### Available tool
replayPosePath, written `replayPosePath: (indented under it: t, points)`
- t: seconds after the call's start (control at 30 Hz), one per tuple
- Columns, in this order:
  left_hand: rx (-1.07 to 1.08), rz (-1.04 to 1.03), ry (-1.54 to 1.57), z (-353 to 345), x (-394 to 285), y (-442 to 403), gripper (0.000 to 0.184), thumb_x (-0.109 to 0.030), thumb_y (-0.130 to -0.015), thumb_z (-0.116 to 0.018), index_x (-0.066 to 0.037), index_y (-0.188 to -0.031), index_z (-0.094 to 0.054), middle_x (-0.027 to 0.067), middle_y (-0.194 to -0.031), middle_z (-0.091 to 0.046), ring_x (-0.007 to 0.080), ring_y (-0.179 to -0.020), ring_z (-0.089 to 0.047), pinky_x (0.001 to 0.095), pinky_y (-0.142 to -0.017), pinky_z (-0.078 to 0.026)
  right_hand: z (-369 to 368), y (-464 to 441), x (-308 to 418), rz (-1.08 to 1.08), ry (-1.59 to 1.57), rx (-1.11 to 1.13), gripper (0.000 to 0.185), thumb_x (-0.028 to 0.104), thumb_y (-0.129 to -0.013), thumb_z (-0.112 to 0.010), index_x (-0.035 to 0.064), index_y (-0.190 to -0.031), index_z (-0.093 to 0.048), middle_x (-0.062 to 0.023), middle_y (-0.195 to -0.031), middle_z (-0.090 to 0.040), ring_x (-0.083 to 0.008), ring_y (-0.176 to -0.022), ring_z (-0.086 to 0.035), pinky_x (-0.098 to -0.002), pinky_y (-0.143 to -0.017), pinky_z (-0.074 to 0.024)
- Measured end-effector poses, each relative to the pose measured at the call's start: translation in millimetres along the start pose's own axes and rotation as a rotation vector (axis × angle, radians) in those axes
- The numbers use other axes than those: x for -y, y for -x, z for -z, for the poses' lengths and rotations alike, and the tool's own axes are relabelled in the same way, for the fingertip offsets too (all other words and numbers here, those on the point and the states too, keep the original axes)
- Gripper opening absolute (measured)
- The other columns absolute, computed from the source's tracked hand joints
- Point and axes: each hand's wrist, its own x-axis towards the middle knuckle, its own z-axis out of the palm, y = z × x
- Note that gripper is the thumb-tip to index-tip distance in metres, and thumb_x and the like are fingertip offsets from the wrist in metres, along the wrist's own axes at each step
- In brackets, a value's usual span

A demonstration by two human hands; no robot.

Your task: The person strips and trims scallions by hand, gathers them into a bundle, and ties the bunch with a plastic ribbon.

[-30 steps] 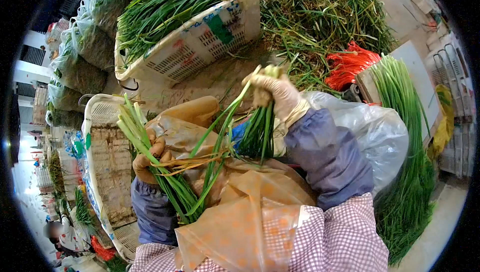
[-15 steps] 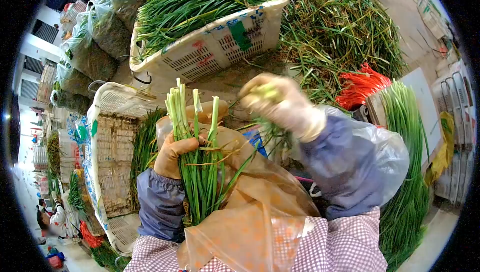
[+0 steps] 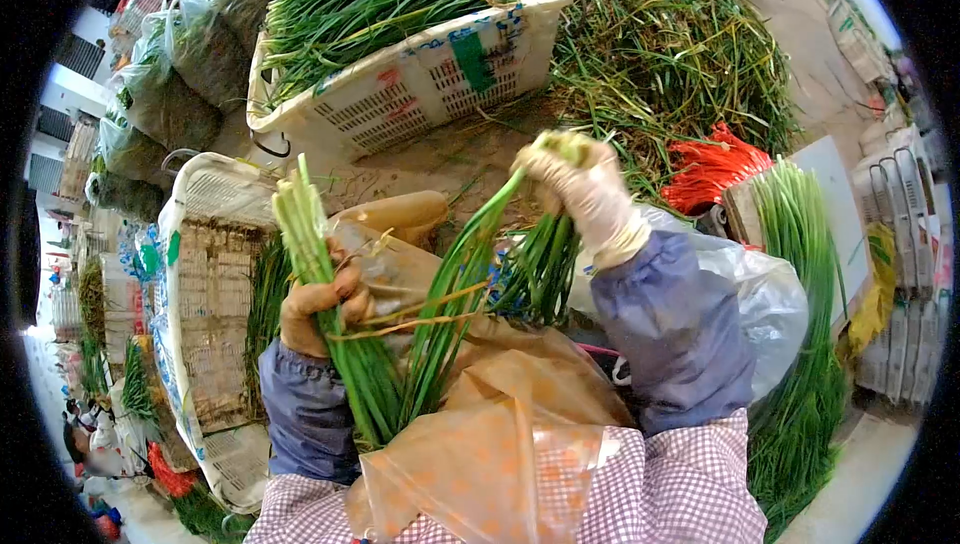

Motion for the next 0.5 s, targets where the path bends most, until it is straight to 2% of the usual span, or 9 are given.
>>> replayPosePath:
  t: [0.03,0.07,0.13,0.2,0.27,0.3,0.4,0.47,0.5]
  points:
    - [0.066,0.025,0.054,5.3,-4.0,3.0,0.049,-0.003,-0.067,-0.062,-0.007,-0.114,-0.048,0.0069,-0.081,-0.051,0.0206,-0.063,-0.051,0.033,-0.056,-0.044,10.9,-8.4,1.6,0.073,-0.021,-0.101,0.015,0.016,-0.086,-0.067,0.0042,-0.077,-0.065,0.0026,-0.056,-0.053,-0.0062,-0.045,-0.046,-0.021,-0.043,-0.0344]
    - [0.077,0.03,0.08,5.9,-5.8,8.1,0.049,-0.002,-0.066,-0.065,-0.006,-0.113,-0.049,0.0069,-0.081,-0.052,0.0213,-0.062,-0.051,0.0345,-0.057,-0.044,26.3,-19.1,0.8,0.149,-0.041,-0.202,0.014,0.015,-0.085,-0.067,0.0044,-0.076,-0.065,0.0033,-0.055,-0.052,-0.0062,-0.044,-0.044,-0.0215,-0.042,-0.0333]
    - [0.016,0.093,0.05,-1.7,-9.4,11.3,0.05,-0.001,-0.066,-0.068,-0.006,-0.112,-0.05,0.0077,-0.083,-0.053,0.0212,-0.061,-0.05,0.0344,-0.056,-0.044,63.8,-38.0,-2.6,0.134,0.067,-0.332,0.01,0.013,-0.084,-0.07,0.0072,-0.077,-0.064,0.0046,-0.057,-0.053,-0.0045,-0.043,-0.043,-0.021,-0.04,-0.0334]
    - [0.033,0.093,0.031,-9.8,-8.0,5.0,0.048,-0.001,-0.068,-0.069,-0.006,-0.112,-0.051,0.008,-0.086,-0.056,0.0212,-0.063,-0.054,0.0343,-0.059,-0.048,76.8,-42.0,8.7,0.229,0.152,-0.31,0.012,0.014,-0.084,-0.07,0.0068,-0.077,-0.064,0.0049,-0.056,-0.052,-0.0042,-0.043,-0.042,-0.0211,-0.041,-0.0329]
    - [-0.182,0.107,-0.139,-27.8,-7.3,1.5,0.046,0.001,-0.071,-0.067,-0.006,-0.113,-0.051,0.008,-0.088,-0.058,0.0211,-0.069,-0.06,0.0337,-0.063,-0.052,84.3,-42.2,27.5,0.222,0.181,-0.284,0.012,0.014,-0.084,-0.07,0.0064,-0.077,-0.063,0.0049,-0.056,-0.051,-0.0042,-0.043,-0.042,-0.0212,-0.041,-0.0326]
    - [-0.222,0.102,-0.208,-38.8,-8.9,-0.8,0.043,0.002,-0.073,-0.066,-0.005,-0.113,-0.051,0.007,-0.09,-0.06,0.02,-0.073,-0.062,0.0325,-0.065,-0.054,85.1,-41.5,34.9,0.2,0.196,-0.254,0.013,0.015,-0.084,-0.07,0.0061,-0.078,-0.063,0.0049,-0.056,-0.051,-0.0042,-0.043,-0.042,-0.0212,-0.041,-0.0323]
    - [-0.151,0.098,-0.26,-43.3,0.1,-11.8,0.041,0.002,-0.073,-0.066,-0.004,-0.112,-0.052,0.0059,-0.091,-0.06,0.0185,-0.072,-0.062,0.0311,-0.065,-0.053,83.1,-41.3,45.0,0.175,0.329,-0.303,0.015,0.016,-0.084,-0.07,0.0055,-0.078,-0.063,0.0043,-0.055,-0.05,-0.0046,-0.042,-0.042,-0.0213,-0.041,-0.0322]
    - [-0.139,0.123,-0.319,-45.7,7.9,-10.4,0.042,0.003,-0.073,-0.067,-0.003,-0.112,-0.053,0.0041,-0.09,-0.061,0.0166,-0.075,-0.062,0.0306,-0.068,-0.053,92.7,-30.6,53.2,0.152,0.187,-0.092,0.018,0.019,-0.085,-0.07,0.0069,-0.075,-0.061,0.0037,-0.052,-0.05,-0.0047,-0.042,-0.043,-0.0211,-0.04,-0.0308]
    - [-0.134,0.158,-0.365,-43.5,19.1,-10.2,0.043,0.003,-0.074,-0.067,-0.002,-0.114,-0.053,0.0042,-0.091,-0.061,0.0162,-0.078,-0.062,0.0302,-0.072,-0.052,92.3,-27.8,53.8,0.17,0.174,-0.144,0.017,0.018,-0.085,-0.069,0.0073,-0.075,-0.06,0.0041,-0.052,-0.05,-0.0046,-0.042,-0.042,-0.021,-0.04,-0.0305]
